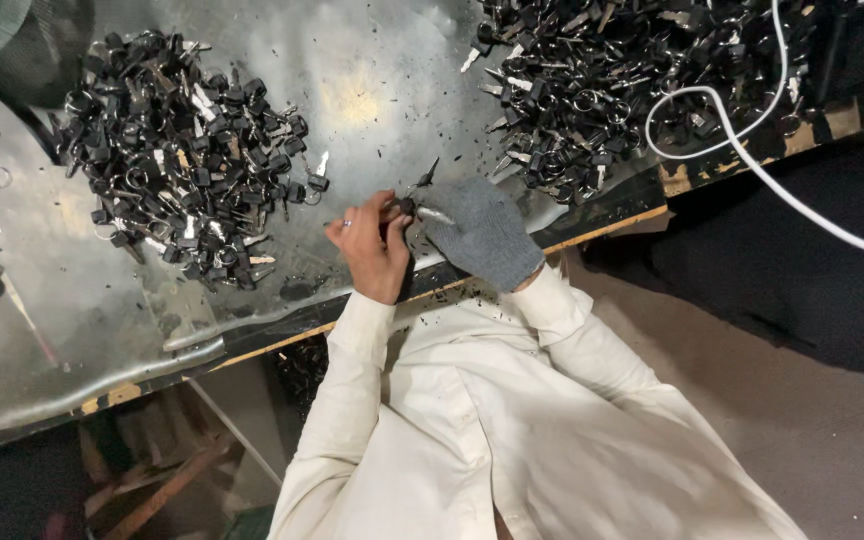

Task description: The person repeatedly picks up small black key blanks and metal key rings from a metal table, inserts the key into the ring, and places the assembled key back on the table. The process is continuous and repetitive throughout the clip.

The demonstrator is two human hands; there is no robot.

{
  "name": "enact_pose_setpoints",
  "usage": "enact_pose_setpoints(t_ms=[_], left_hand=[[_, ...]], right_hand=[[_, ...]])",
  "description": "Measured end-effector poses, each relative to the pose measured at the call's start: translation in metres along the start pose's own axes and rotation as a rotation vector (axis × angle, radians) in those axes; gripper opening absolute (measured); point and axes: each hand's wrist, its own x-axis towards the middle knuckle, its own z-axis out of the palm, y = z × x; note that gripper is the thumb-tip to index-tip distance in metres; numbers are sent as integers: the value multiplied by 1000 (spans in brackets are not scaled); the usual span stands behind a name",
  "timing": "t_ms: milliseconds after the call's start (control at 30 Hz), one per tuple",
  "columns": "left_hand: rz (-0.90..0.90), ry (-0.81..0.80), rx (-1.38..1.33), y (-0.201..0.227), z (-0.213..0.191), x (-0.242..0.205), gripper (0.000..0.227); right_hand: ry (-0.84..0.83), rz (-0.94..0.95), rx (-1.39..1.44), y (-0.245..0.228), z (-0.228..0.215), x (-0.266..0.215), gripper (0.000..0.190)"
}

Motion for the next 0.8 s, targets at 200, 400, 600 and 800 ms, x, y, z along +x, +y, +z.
enact_pose_setpoints(t_ms=[200,400,600,800], left_hand=[[1,-12,38,-6,3,-5,14],[47,-76,96,-9,3,-1,17],[-28,50,-65,2,3,5,21],[72,-47,13,-8,0,9,11]], right_hand=[[56,-24,19,7,0,0,31],[-120,39,-193,10,8,0,27],[62,-26,57,9,9,1,30],[25,-41,-20,14,10,-4,27]])
